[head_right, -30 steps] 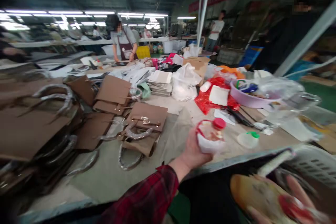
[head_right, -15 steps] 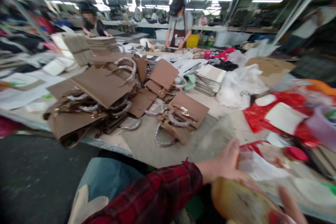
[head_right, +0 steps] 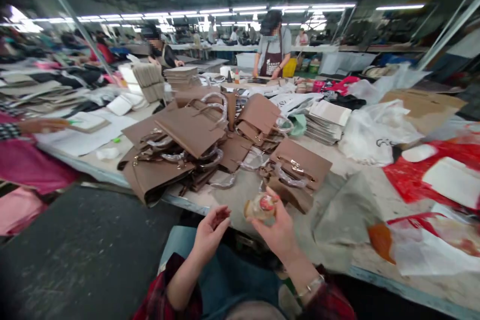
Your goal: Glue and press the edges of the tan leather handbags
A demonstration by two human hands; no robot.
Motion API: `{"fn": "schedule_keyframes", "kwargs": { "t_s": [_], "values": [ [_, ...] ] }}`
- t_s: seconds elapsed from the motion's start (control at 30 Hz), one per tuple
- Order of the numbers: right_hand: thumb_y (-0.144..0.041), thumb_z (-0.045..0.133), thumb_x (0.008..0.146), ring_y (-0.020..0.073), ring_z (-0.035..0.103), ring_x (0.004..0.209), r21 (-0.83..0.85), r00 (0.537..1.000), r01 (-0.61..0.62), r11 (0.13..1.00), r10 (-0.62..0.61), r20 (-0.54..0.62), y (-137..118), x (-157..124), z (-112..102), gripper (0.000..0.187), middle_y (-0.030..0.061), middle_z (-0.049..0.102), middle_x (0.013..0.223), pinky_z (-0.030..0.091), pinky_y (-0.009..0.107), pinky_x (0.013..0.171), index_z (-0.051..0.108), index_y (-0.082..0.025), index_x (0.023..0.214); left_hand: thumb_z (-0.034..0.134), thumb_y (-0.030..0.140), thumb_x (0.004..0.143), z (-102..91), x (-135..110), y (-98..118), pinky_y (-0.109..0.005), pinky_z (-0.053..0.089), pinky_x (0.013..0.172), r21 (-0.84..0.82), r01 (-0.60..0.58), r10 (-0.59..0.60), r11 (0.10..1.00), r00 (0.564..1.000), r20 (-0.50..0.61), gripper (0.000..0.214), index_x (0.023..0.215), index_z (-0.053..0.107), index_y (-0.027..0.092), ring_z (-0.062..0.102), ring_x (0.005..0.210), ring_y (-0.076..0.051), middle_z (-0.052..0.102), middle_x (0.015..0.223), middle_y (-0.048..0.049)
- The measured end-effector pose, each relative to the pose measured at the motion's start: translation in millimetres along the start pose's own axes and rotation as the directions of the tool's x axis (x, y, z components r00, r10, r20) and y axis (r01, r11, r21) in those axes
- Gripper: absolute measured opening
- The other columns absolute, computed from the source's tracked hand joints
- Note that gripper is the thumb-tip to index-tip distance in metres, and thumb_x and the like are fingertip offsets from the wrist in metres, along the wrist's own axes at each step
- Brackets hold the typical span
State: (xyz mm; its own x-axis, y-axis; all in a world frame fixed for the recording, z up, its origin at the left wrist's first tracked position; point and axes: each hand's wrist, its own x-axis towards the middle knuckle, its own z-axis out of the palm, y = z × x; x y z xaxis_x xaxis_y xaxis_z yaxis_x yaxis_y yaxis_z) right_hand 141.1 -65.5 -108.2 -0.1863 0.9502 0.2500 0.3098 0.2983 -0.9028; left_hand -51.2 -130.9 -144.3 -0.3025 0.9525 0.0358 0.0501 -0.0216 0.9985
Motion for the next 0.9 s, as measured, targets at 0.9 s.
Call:
{"fn": "schedule_keyframes", "kwargs": {
  "t_s": [0.9],
  "values": [
    [-0.05,0.054,0.089,0.0173,0.065,0.068,-0.208,0.915,-0.222,0.953,0.13,-0.381,8.6,-71.9,-142.7,0.04,0.0086,0.069,0.087,0.057,0.03,0.063,0.071,-0.017,0.105,0.069,0.06,0.065,61.7,74.1,-37.9,-0.057,0.046,0.097,0.306,-0.202,0.185,0.93,0.979,0.083,0.072,0.12,0.052,0.015,0.058,0.108,-0.039,0.06,0.115,-0.0162]
  ]
}}
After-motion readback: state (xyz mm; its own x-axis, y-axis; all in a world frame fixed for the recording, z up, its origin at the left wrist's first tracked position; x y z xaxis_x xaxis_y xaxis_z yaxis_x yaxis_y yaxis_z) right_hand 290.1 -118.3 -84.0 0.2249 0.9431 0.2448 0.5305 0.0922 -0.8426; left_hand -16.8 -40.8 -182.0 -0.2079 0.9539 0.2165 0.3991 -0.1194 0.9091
